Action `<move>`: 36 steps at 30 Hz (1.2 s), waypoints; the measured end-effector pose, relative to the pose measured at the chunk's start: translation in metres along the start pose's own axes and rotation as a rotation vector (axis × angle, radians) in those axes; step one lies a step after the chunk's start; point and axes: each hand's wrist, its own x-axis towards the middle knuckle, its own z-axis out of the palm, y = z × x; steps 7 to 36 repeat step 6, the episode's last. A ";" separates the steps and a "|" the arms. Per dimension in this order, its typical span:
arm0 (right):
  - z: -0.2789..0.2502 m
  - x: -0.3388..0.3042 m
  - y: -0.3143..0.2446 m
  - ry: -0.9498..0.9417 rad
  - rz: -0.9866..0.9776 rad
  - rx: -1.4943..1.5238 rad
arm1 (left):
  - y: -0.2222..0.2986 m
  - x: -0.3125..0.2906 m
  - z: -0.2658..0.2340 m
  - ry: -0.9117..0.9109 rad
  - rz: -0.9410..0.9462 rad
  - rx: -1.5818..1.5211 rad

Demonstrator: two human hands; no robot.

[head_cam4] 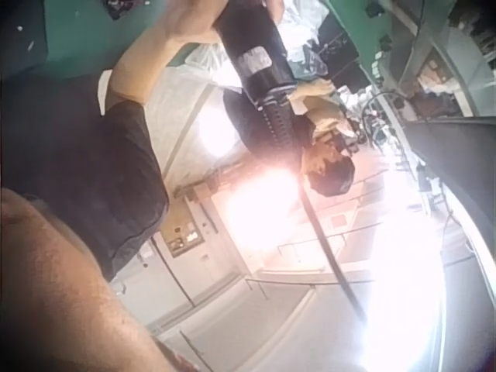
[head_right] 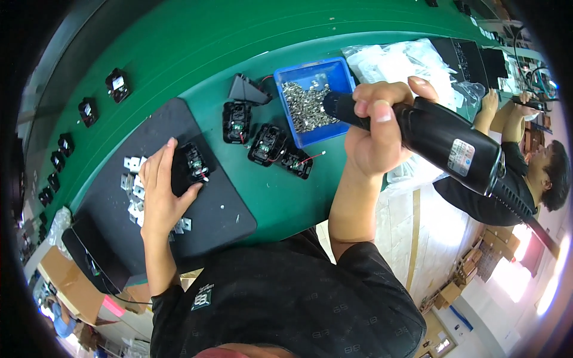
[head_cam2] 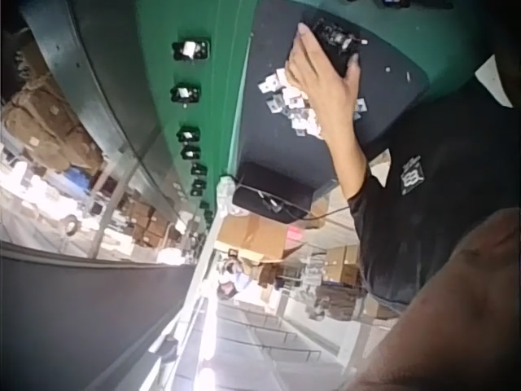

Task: The person assembles electronic components into a housing with screws using an electric screwdriver.

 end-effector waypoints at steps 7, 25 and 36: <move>-0.008 -0.004 0.001 -0.041 -0.031 -0.057 | -0.020 -0.032 -0.009 0.158 -0.148 0.175; -0.008 -0.004 0.001 -0.041 -0.031 -0.057 | -0.020 -0.032 -0.009 0.158 -0.148 0.175; -0.008 -0.004 0.001 -0.041 -0.031 -0.057 | -0.020 -0.032 -0.009 0.158 -0.148 0.175</move>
